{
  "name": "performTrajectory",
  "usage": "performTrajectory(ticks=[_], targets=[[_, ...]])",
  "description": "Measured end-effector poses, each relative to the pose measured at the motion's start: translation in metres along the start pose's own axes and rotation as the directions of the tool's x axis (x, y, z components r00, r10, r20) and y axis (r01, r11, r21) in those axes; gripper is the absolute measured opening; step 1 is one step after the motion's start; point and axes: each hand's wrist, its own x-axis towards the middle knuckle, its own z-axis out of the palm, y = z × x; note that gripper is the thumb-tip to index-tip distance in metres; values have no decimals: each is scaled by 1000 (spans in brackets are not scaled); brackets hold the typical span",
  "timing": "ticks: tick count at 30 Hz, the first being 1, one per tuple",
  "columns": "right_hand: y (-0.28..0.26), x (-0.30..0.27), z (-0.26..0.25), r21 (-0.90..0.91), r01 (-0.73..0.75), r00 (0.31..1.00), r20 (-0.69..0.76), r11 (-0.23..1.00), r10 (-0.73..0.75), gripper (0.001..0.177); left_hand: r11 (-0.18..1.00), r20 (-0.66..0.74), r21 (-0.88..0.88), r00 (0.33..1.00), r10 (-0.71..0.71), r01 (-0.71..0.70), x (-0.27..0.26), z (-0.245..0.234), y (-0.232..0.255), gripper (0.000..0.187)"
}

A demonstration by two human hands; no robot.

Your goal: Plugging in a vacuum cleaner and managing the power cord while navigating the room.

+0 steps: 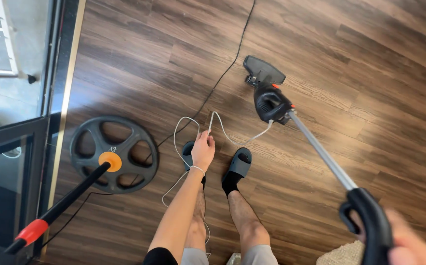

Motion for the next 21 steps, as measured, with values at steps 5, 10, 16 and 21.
performTrajectory(ticks=[5, 10, 16, 21], targets=[[58, 55, 53, 150, 392, 860, -410, 908, -304, 31, 933, -16, -355, 998, -69, 58, -4, 2, 68, 48], [82, 51, 207, 300, -68, 820, -526, 951, 225, 63, 491, 209, -838, 971, -115, 239, -97, 70, 139, 45], [128, 51, 189, 590, -564, 666, -89, 578, 741, 54, 389, 240, -870, 949, -205, 304, -95, 90, 116, 37], [175, 54, 142, 541, -393, 860, -68, 743, 505, 69, 599, 160, -771, 977, -143, 214, -69, 57, 82, 33]])
